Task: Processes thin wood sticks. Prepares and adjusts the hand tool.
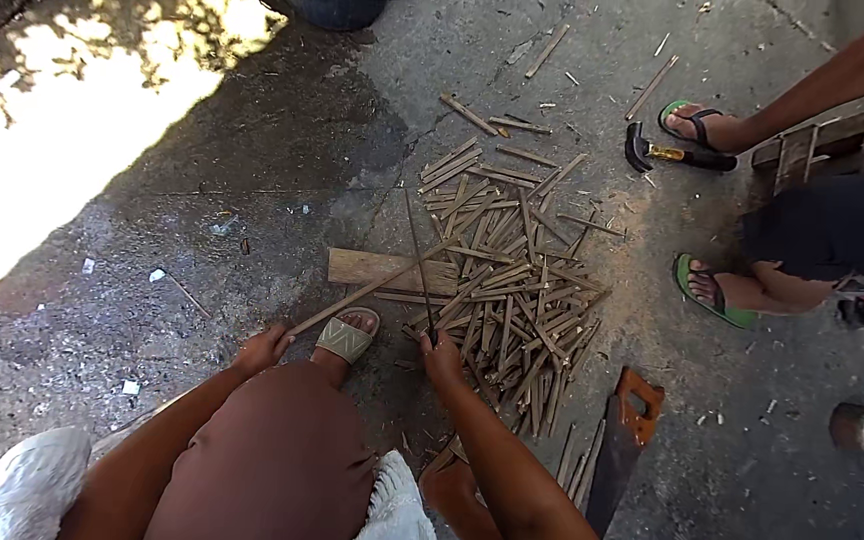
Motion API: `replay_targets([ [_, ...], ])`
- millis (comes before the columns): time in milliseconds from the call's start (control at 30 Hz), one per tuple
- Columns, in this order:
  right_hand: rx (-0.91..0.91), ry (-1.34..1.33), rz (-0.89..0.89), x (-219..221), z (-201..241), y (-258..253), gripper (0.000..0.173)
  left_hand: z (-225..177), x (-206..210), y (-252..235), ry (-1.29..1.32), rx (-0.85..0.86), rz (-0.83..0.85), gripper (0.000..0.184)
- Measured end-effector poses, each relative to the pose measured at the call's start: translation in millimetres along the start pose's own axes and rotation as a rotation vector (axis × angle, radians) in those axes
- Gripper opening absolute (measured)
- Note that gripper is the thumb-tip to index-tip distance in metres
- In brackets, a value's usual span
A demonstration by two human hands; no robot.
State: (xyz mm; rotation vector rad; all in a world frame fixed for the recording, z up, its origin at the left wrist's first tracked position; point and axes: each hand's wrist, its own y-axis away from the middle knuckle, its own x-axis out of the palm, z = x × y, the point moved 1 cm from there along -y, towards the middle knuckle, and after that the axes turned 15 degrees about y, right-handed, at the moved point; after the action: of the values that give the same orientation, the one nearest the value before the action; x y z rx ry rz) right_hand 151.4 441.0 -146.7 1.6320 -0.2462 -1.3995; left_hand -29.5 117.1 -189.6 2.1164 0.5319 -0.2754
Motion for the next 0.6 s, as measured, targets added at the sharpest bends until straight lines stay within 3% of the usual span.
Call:
replay_targets([
  [167,-0.023,-0.043,-0.083,-13.3,36.1,-7.7,0.045,-20.1,4.2,-8.5,0.004,-0.120,0.005,0.047],
  [433,-0.043,0.021,-0.034,9.5,33.4,-14.8,0.046,-45.3,13.0,-3.4,-0.058,-0.223,0.036,0.045],
  [533,-0.053,-0.042,-0.014,-18.2,51.3,-6.6,0.046,-45.8,19.6,-2.7,-0.042,-0.228,0.017,0.044],
  [600,-0.131,-0.142,-0.110,-45.6,68.1,2.9,0.042,-50.2,18.7,-1.7,-0.044,-0.243,0.026,0.044],
])
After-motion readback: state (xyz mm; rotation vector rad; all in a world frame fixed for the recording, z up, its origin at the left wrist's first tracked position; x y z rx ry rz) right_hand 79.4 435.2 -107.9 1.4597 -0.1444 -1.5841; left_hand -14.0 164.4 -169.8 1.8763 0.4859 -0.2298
